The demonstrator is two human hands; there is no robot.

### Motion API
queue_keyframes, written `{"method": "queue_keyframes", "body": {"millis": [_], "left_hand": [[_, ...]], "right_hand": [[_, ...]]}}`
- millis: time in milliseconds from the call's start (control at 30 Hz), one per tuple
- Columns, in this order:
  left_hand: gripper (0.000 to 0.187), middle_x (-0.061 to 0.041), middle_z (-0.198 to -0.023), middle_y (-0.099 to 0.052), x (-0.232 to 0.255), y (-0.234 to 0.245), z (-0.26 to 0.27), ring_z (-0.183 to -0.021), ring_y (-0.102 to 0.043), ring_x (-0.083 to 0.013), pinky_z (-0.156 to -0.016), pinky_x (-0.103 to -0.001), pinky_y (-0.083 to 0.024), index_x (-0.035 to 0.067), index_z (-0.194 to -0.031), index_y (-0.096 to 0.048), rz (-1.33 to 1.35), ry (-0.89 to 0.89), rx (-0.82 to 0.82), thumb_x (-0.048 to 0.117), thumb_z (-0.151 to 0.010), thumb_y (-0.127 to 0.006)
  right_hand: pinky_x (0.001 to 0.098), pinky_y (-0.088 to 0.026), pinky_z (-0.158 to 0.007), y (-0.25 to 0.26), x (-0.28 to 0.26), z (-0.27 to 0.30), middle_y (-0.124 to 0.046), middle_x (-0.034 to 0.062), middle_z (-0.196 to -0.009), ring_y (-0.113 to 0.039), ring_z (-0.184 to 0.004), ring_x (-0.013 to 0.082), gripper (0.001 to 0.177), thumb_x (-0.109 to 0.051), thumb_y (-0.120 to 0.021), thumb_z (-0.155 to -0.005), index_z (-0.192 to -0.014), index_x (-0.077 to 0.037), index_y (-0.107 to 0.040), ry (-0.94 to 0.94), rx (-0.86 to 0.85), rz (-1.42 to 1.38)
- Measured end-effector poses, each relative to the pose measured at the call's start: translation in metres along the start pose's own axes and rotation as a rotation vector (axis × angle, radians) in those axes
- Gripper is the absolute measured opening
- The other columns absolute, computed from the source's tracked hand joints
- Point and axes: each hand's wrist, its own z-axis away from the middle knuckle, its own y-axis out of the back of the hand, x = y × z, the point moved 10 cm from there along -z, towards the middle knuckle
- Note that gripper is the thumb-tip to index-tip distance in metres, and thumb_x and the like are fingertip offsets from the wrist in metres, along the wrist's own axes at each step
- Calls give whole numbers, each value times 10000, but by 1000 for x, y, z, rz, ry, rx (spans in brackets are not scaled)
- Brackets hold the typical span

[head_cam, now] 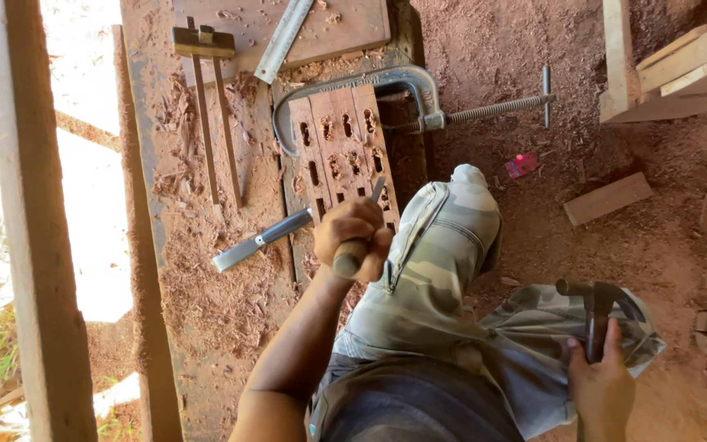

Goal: The person sits on the floor and uses a hammer and chisel to carve a piece of wood clamped to a workbench. They repeatedly strike the chisel to remove wood shavings and shape the material.

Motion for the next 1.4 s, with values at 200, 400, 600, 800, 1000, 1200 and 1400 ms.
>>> {"method": "queue_keyframes", "body": {"millis": [200,400,600,800,1000,1200,1400], "left_hand": [[164,49,-618,-488,1,-15,26,-503,-524,-131,-446,-299,-488,165,-877,-503,3,45,-175,134,-843,-661],[139,15,-640,-525,27,-17,36,-476,-484,-116,-418,-272,-533,152,-855,-502,-143,-31,-212,146,-870,-641],[214,15,-686,-549,45,-18,32,-538,-541,-136,-484,-309,-526,147,-972,-494,-57,64,-244,181,-860,-673],[567,8,-684,-551,50,-40,2,-506,-540,-113,-470,-303,-541,92,-913,-611,-152,-171,-187,632,-978,-452],[457,-53,-734,-546,35,-63,-5,-551,-502,-206,-518,-365,-444,45,-873,-603,-109,-111,-277,491,-970,-583],[487,33,-691,-498,38,-68,13,-523,-458,-105,-481,-308,-464,132,-921,-586,-226,-86,-241,611,-973,-509],[322,62,-643,-446,37,-58,-10,-473,-457,-92,-450,-286,-484,150,-949,-549,-156,-137,-212,434,-1069,-454]], "right_hand": [[510,-560,-653,-4,7,0,-755,306,-1030,-716,-810,510,784,-365,-668,-968,-1669,-92,-448,-63,-47,42],[453,-563,-643,0,-2,0,-773,267,-991,-742,-770,433,773,-310,-687,-977,-1664,-68,-426,-115,-132,25],[485,-570,-651,-8,8,-8,-765,271,-1042,-736,-812,474,794,-338,-706,-948,-1663,-108,-448,-89,-77,111],[490,-574,-749,-34,39,-16,-730,272,-1204,-724,-964,477,803,-321,-691,-936,-1653,-85,-419,-126,-141,127],[481,-548,-713,-36,53,-24,-717,298,-1193,-712,-952,464,823,-224,-746,-888,-1637,-28,-465,55,-1,33],[522,-552,-628,-24,47,-21,-750,293,-1055,-715,-837,501,805,-333,-721,-884,-1625,-105,-507,22,31,163],[471,-559,-644,-24,46,-27,-743,275,-1102,-729,-858,437,812,-279,-738,-884,-1629,-91,-474,-55,-52,96]]}}
